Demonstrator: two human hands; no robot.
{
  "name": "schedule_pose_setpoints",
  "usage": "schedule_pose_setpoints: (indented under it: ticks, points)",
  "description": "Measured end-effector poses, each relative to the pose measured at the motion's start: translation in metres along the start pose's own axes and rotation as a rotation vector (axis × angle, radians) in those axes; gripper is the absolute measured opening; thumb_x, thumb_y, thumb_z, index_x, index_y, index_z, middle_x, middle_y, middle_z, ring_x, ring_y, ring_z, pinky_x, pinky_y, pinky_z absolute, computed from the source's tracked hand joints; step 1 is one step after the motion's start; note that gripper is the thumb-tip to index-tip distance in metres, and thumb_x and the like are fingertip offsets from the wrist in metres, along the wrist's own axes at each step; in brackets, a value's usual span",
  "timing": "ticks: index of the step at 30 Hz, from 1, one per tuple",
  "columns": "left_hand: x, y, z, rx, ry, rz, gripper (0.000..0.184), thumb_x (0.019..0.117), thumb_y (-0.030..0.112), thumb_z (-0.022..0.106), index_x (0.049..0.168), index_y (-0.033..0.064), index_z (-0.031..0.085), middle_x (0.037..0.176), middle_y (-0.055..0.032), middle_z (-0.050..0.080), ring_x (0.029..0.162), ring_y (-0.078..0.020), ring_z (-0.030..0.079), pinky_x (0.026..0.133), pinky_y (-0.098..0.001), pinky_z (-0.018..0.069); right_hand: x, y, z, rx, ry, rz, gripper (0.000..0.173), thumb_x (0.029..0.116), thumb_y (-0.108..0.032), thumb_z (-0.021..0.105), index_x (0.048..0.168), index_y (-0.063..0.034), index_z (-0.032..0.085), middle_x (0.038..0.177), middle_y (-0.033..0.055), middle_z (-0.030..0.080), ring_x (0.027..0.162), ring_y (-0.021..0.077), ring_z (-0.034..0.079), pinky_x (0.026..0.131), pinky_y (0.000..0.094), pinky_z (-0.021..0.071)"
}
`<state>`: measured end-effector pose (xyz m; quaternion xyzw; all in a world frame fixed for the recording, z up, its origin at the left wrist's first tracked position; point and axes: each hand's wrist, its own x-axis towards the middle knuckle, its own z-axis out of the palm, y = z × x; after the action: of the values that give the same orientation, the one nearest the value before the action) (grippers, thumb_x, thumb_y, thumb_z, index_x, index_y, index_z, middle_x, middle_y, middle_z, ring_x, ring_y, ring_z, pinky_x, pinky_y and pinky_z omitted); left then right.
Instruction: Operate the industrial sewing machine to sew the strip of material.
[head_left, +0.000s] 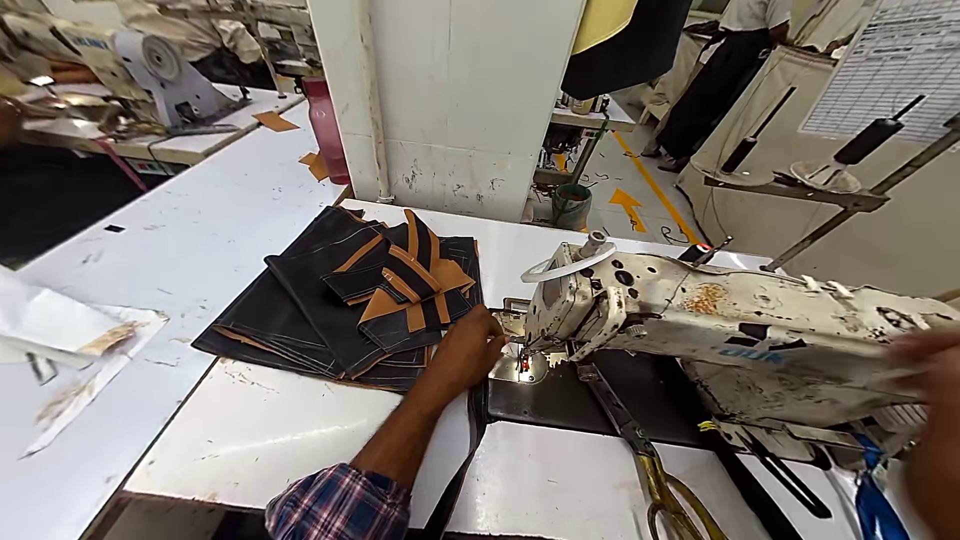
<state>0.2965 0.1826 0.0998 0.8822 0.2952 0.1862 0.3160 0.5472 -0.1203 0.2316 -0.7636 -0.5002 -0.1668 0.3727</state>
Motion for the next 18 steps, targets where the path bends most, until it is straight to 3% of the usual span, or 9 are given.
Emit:
schedule_pose_setpoints:
  ticks: [2,4,7,8,10,13,16,18]
  points:
    - [-0.007,0.006,-0.026,-0.115,-0.074,0.059,0.033,0.1044,0.033,0.059,0.1,0.0037,0.074,0.098,-0.01,0.067,0.085,-0.0212,0.065,0.079,-0.0427,0.0564,-0.056,-0.038,0.044,0.272,-0.257,-0.12,0.029,0.1026,-0.021,0.061,0.112,0.0048,0.07,0.105,0.0173,0.074,0.094,0.019,0.073,0.084,0.038,0.0618]
    - [-0.021,0.018,-0.046,-0.147,-0.154,0.08,0.039,0.1065,0.042,0.052,0.092,0.0108,0.072,0.08,-0.0011,0.064,0.066,-0.012,0.058,0.062,-0.0319,0.0503,-0.095,-0.078,0.098,0.487,-0.394,-0.014,0.026,0.1008,-0.024,0.066,0.116,-0.0032,0.073,0.112,0.0099,0.075,0.1,0.0158,0.073,0.087,0.0368,0.0627]
    - [-0.035,0.046,-0.056,-0.112,-0.253,0.09,0.041,0.1049,0.044,0.054,0.083,0.0131,0.069,0.064,0.0029,0.056,0.054,-0.0088,0.05,0.051,-0.0271,0.0431,-0.11,-0.122,0.158,0.774,-0.507,0.246,0.061,0.0963,-0.038,0.071,0.142,-0.0004,0.056,0.136,0.0074,0.066,0.123,0.0164,0.065,0.1,0.0388,0.0589]
    - [-0.038,0.053,-0.056,-0.087,-0.264,0.096,0.04,0.1036,0.044,0.057,0.081,0.0136,0.068,0.064,0.0034,0.056,0.054,-0.0083,0.05,0.051,-0.0267,0.0438,-0.108,-0.133,0.17,0.881,-0.529,0.318,0.063,0.095,-0.036,0.073,0.143,0.0005,0.053,0.133,0.0061,0.068,0.12,0.0156,0.067,0.098,0.0371,0.0608]
    - [-0.043,0.057,-0.058,-0.058,-0.308,0.114,0.039,0.0988,0.047,0.064,0.079,0.0138,0.068,0.064,0.0041,0.056,0.055,-0.0072,0.052,0.053,-0.0266,0.0451,-0.104,-0.145,0.181,1.026,-0.574,0.44,0.04,0.098,-0.024,0.071,0.13,-0.0003,0.063,0.109,0.0046,0.076,0.095,0.0151,0.075,0.083,0.0334,0.0645]
    - [-0.04,0.04,-0.075,-0.092,-0.542,0.174,0.033,0.0864,0.045,0.079,0.081,0.0133,0.072,0.07,0.0045,0.061,0.06,-0.0053,0.054,0.056,-0.025,0.0468,-0.112,-0.137,0.173,1.06,-0.687,0.486,0.024,0.1017,-0.019,0.064,0.118,-0.0025,0.07,0.099,0.0054,0.077,0.084,0.016,0.075,0.076,0.0337,0.0647]
    - [-0.029,0.023,-0.085,-0.135,-0.78,0.209,0.016,0.094,0.03,0.075,0.093,0.0139,0.078,0.082,0.0047,0.07,0.071,-0.0041,0.061,0.065,-0.0245,0.0521,-0.131,-0.114,0.159,1.026,-0.771,0.556,0.024,0.1006,-0.019,0.066,0.119,-0.0043,0.071,0.096,0.006,0.077,0.079,0.0168,0.075,0.07,0.0342,0.0643]
    - [-0.022,0.02,-0.077,-0.157,-0.837,0.19,0.015,0.0997,0.02,0.067,0.097,0.0111,0.079,0.083,0.0032,0.073,0.072,-0.0051,0.065,0.069,-0.0252,0.0555,-0.142,-0.104,0.153,1.023,-0.759,0.625,0.026,0.0997,-0.017,0.067,0.123,-0.0041,0.066,0.094,0.008,0.077,0.075,0.0199,0.074,0.065,0.0356,0.0636]
